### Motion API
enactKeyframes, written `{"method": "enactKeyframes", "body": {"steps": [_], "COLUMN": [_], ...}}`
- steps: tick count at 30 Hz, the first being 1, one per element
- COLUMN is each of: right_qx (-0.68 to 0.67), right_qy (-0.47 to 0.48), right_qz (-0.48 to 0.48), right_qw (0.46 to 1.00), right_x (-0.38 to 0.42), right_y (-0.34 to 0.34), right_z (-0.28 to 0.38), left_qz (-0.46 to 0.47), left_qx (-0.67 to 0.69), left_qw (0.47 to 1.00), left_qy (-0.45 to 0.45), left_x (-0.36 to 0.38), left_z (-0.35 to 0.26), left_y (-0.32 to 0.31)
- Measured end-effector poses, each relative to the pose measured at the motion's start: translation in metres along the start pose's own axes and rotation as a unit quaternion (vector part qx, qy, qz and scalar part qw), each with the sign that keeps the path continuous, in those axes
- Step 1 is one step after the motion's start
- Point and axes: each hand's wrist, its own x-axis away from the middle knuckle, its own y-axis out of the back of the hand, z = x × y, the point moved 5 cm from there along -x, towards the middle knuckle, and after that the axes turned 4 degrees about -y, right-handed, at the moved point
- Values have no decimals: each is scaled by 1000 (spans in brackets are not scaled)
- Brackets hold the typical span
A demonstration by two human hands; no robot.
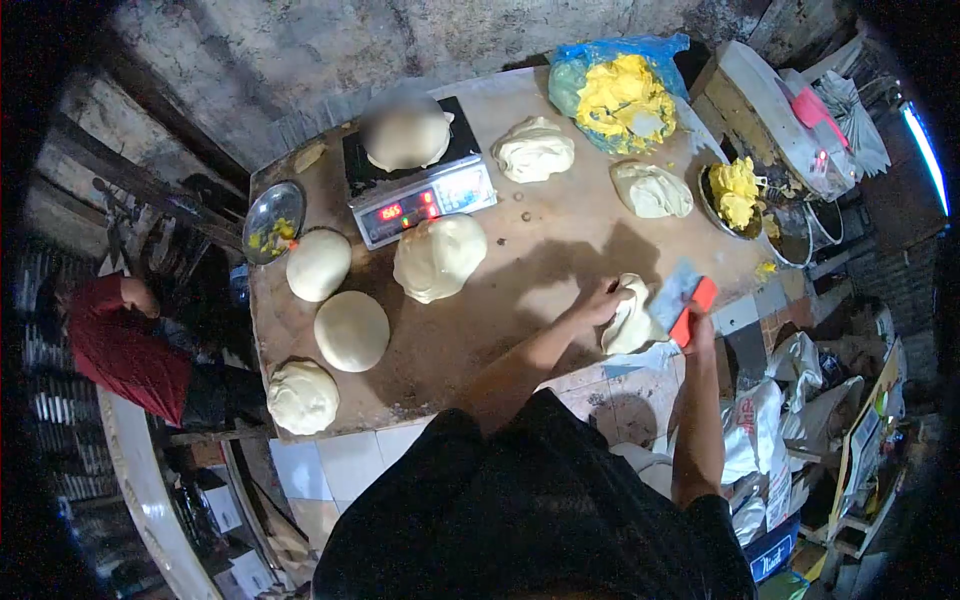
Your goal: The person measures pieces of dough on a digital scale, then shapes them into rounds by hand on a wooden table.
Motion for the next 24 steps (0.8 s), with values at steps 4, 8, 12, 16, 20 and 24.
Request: {"method": "enactKeyframes", "body": {"steps": [4, 8, 12, 16, 20, 24], "right_qx": [-36, 81, 466, 410, 665, 719], "right_qy": [62, 68, 132, 274, 108, 86], "right_qz": [-3, -59, -209, -175, -191, -134], "right_qw": [997, 993, 849, 852, 714, 677], "right_x": [-39, -83, -70, -21, 4, -21], "right_y": [-23, -16, 4, -58, -164, -206], "right_z": [52, 63, 21, -49, -93, -135], "left_qz": [-67, -153, -50, -246, -107, -113], "left_qx": [30, -70, -363, -423, -212, -255], "left_qw": [996, 981, 930, 863, 971, 960], "left_qy": [-58, -92, 3, -128, -21, 34], "left_x": [38, 69, 94, 66, 43, 82], "left_z": [-59, -3, 57, 28, 76, 59], "left_y": [21, 98, 136, 144, 160, 182]}}
